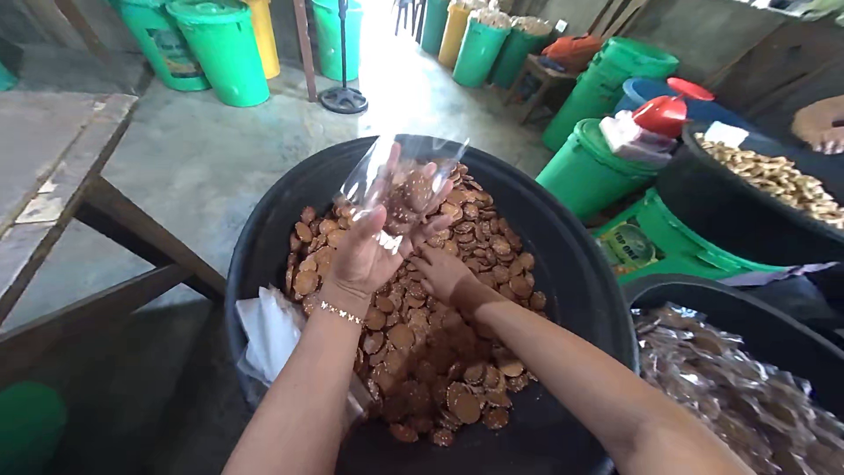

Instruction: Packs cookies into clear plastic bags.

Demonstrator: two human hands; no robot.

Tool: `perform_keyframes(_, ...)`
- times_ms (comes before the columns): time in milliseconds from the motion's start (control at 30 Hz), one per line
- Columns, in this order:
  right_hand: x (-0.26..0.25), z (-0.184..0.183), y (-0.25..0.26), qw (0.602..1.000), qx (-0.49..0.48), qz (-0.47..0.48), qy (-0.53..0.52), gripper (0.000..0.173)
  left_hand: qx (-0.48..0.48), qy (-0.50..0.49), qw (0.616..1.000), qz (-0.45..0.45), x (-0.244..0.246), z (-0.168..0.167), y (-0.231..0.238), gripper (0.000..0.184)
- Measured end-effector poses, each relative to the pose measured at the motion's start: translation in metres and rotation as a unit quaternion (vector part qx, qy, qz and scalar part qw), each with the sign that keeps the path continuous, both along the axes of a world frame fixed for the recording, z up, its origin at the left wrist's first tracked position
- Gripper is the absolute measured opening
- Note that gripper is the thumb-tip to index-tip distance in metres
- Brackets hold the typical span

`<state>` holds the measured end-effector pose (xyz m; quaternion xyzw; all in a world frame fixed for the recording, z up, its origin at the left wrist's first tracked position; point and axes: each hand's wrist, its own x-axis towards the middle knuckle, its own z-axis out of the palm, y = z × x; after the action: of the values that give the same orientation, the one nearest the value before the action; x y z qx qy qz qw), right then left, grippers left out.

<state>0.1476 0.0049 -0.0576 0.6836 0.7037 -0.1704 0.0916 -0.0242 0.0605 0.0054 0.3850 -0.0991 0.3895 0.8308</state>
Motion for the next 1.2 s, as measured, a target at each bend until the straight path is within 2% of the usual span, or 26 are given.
perform_keyframes(67, -0.006, -0.006, 0.006, 0.999, 0.026, 0.015, -0.021, 0.041, -0.007, 0.028, 0.999, 0.039, 0.002, 0.002, -0.001, 0.084)
perform_keyframes(167, -0.015, -0.009, 0.009, 0.998, 0.036, 0.01, -0.041, 0.04, -0.022, 0.033, 0.996, 0.081, 0.003, 0.002, 0.004, 0.054)
perform_keyframes(267, -0.012, 0.002, 0.001, 0.997, 0.063, 0.002, 0.034, 0.038, -0.021, 0.023, 0.993, 0.112, 0.002, 0.003, 0.006, 0.04)
perform_keyframes(333, -0.008, 0.003, -0.008, 0.989, 0.123, -0.026, 0.072, 0.041, 0.007, 0.027, 0.992, 0.121, -0.001, 0.003, 0.007, 0.04)
perform_keyframes(367, -0.004, 0.005, -0.011, 0.989, 0.11, -0.064, 0.076, 0.042, 0.027, 0.025, 0.993, 0.116, 0.0, 0.004, 0.009, 0.041)
perform_keyframes(433, 0.01, 0.016, -0.012, 0.986, 0.02, -0.144, 0.085, 0.045, 0.056, 0.045, 0.992, 0.104, 0.003, 0.006, 0.011, 0.041)
perform_keyframes(467, 0.017, 0.02, -0.014, 0.983, 0.0, -0.157, 0.097, 0.045, 0.057, 0.067, 0.991, 0.097, 0.004, 0.008, 0.01, 0.043)
perform_keyframes(567, 0.035, 0.016, -0.013, 0.968, 0.058, -0.204, 0.136, 0.051, 0.037, 0.118, 0.99, 0.068, 0.01, 0.019, 0.005, 0.046)
perform_keyframes(667, 0.044, 0.011, -0.007, 0.942, 0.067, -0.274, 0.18, 0.057, 0.077, 0.131, 0.987, 0.044, 0.017, 0.026, 0.0, 0.042)
perform_keyframes(733, 0.044, 0.002, -0.005, 0.947, 0.066, -0.26, 0.175, 0.051, 0.102, 0.144, 0.984, 0.039, 0.019, 0.025, -0.003, 0.038)
perform_keyframes(900, 0.042, -0.013, -0.004, 0.984, 0.138, -0.1, 0.054, 0.045, 0.098, 0.165, 0.981, 0.016, 0.027, 0.015, -0.003, 0.033)
perform_keyframes(967, 0.045, -0.007, -0.01, 0.986, 0.124, -0.086, 0.065, 0.044, 0.075, 0.167, 0.983, -0.006, 0.03, 0.017, -0.008, 0.035)
perform_keyframes(1000, 0.047, -0.002, -0.013, 0.983, 0.114, -0.108, 0.1, 0.042, 0.066, 0.174, 0.983, -0.004, 0.03, 0.018, -0.012, 0.036)
perform_keyframes(1067, 0.051, 0.015, -0.022, 0.94, 0.124, -0.203, 0.245, 0.04, 0.043, 0.182, 0.982, 0.001, 0.028, 0.017, -0.014, 0.039)
perform_keyframes(1100, 0.053, 0.025, -0.029, 0.889, 0.158, -0.258, 0.344, 0.041, 0.04, 0.185, 0.982, 0.005, 0.027, 0.016, -0.014, 0.04)
perform_keyframes(1167, 0.06, 0.046, -0.046, 0.737, 0.232, -0.341, 0.535, 0.047, 0.055, 0.185, 0.981, 0.006, 0.025, 0.011, -0.01, 0.039)
perform_keyframes(1200, 0.064, 0.059, -0.057, 0.663, 0.264, -0.369, 0.596, 0.046, 0.076, 0.191, 0.979, 0.013, 0.024, 0.007, -0.01, 0.042)
